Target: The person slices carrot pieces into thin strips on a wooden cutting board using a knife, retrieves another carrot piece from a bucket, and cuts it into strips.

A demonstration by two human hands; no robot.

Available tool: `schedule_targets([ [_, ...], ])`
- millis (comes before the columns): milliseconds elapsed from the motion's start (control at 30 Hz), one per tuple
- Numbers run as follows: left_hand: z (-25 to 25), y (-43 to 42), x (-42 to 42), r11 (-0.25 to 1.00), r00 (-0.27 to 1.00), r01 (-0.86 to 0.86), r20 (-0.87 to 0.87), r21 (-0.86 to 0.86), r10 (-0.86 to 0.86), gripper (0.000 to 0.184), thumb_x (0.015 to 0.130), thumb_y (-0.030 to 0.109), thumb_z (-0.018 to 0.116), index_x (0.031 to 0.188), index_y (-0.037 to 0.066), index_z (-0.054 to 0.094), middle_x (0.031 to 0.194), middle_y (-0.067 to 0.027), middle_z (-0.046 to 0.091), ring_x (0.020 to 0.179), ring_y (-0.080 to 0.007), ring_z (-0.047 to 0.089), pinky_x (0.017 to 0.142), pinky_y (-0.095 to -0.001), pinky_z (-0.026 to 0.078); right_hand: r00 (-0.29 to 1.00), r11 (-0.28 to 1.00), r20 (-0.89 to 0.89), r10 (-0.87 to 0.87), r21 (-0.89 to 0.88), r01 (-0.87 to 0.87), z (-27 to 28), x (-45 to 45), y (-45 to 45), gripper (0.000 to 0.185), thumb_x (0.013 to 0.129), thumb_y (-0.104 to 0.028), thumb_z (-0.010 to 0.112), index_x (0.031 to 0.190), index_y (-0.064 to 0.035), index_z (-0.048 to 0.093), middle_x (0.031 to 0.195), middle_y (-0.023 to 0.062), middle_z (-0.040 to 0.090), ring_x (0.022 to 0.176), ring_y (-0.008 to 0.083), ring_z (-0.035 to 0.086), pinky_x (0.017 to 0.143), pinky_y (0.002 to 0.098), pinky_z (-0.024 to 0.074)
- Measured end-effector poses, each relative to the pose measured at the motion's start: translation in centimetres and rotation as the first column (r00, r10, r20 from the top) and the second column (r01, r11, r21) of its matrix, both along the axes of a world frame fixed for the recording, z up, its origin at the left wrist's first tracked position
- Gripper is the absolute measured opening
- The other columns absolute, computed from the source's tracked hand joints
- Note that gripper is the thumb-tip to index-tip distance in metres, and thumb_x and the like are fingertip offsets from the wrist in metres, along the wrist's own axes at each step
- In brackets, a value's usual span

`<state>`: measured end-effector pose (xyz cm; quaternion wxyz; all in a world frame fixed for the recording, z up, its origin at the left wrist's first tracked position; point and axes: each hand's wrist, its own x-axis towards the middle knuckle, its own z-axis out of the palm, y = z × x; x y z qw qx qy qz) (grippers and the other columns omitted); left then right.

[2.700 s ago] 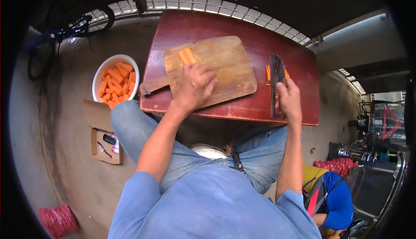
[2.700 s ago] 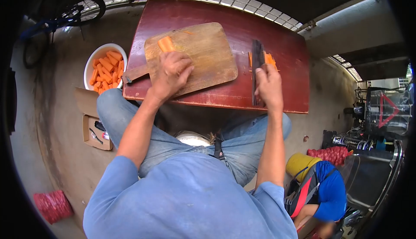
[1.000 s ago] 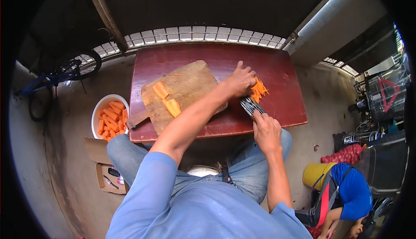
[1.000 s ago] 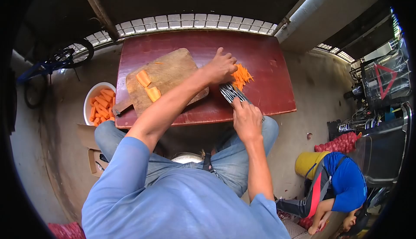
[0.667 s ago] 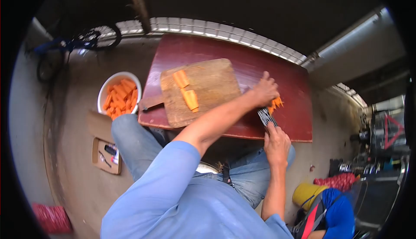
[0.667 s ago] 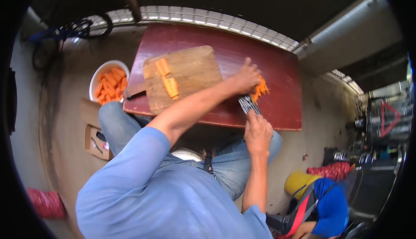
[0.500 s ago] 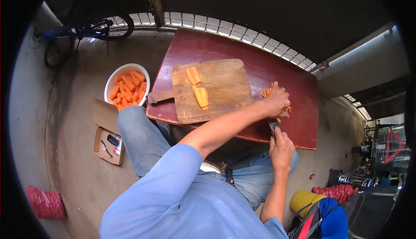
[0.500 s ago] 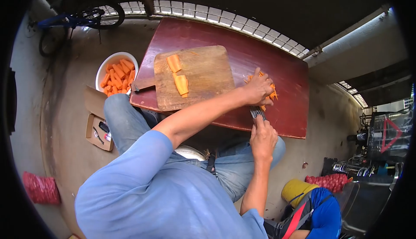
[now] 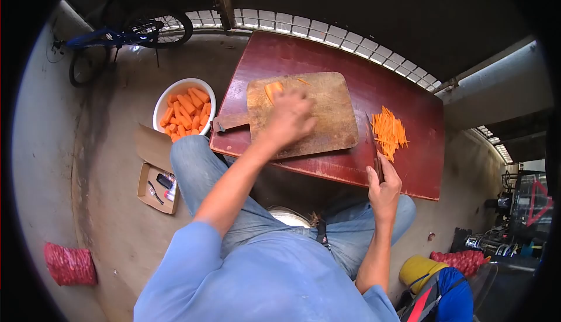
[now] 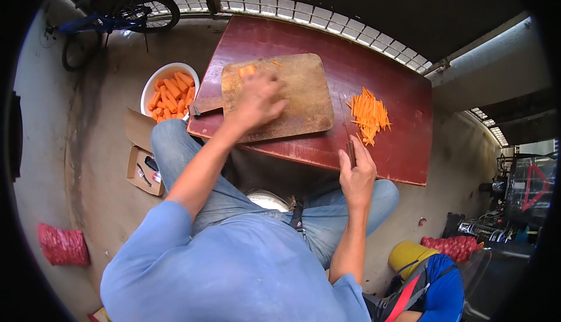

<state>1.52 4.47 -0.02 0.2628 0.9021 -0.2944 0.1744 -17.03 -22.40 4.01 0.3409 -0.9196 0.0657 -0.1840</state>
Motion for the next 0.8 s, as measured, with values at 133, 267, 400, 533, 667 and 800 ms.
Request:
schedule_targets([
  [133,0.8,4.9,-1.7,0.998,0.974,0.004,-0.228,0.069,0.012,0.058,0.08,0.033,0.093,0.13,0.008,0.078,0.122,-0.0171,0.066,0.123,-0.0361,0.063,0.103,-0.05,0.048,0.993,0.827,-0.065,0.096,0.561,-0.043,0.6,1.8,3.6,0.037,0.103,-0.007,0.077,0.136,0.0083,0.071,0.107,0.0038,0.075,0.099,0.0108,0.067,0.088,0.0291,0.056],
  [267,0.4,4.8,-2.3,0.994,0.934,-0.011,-0.355,-0.11,-0.029,0.054,0.08,0.02,0.093,0.129,0.003,0.077,0.121,-0.0183,0.066,0.119,-0.0383,0.067,0.102,-0.0486,0.053,0.95,0.63,-0.129,0.283,0.772,-0.082,0.5,3.8,6.2,0.028,0.107,-0.011,0.073,0.132,0.0014,0.072,0.083,-0.0047,0.063,0.065,0.0027,0.056,0.058,0.0231,0.0459],
  [400,0.1,4.0,-2.0,0.918,0.946,0.069,-0.266,-0.391,-0.184,0.049,0.083,0.007,0.085,0.13,0.001,0.076,0.114,-0.0202,0.067,0.109,-0.0399,0.069,0.093,-0.047,0.057,0.942,0.644,-0.175,0.285,0.763,-0.053,-0.3,4.2,7.2,0.03,0.107,-0.014,0.075,0.132,0.0021,0.071,0.085,-0.0039,0.065,0.064,0.0038,0.056,0.058,0.0234,0.0465],
  [533,0.8,2.4,-3.0,0.906,0.934,0.017,-0.316,-0.423,-0.165,0.043,0.087,0.0,0.081,0.129,-0.001,0.076,0.112,-0.0194,0.071,0.103,-0.0367,0.072,0.091,-0.0444,0.059,0.941,0.611,-0.167,0.294,0.79,-0.051,-1.0,4.1,7.0,0.032,0.108,-0.015,0.075,0.134,0.0033,0.07,0.086,-0.0034,0.066,0.064,0.0038,0.057,0.057,0.0227,0.0461],
  [667,-0.1,3.1,-3.0,0.971,0.967,-0.02,-0.253,-0.238,-0.042,0.044,0.089,0.006,0.085,0.131,-0.001,0.075,0.117,-0.0182,0.07,0.104,-0.0331,0.073,0.088,-0.0416,0.059,0.939,0.594,-0.155,0.308,0.802,-0.062,-1.0,4.2,6.5,0.034,0.108,-0.015,0.075,0.135,0.004,0.07,0.087,-0.0032,0.066,0.065,0.0037,0.056,0.058,0.0224,0.0461],
  [800,-1.4,5.2,-3.0,0.952,0.919,-0.04,-0.384,-0.303,-0.084,0.056,0.087,0.016,0.092,0.137,-0.001,0.073,0.126,-0.0184,0.067,0.112,-0.0345,0.071,0.097,-0.0437,0.058,0.932,0.604,-0.183,0.313,0.796,-0.047,-0.6,3.8,6.9,0.033,0.108,-0.015,0.074,0.135,0.0037,0.069,0.087,-0.0033,0.066,0.067,0.0035,0.056,0.059,0.0224,0.0463],
])
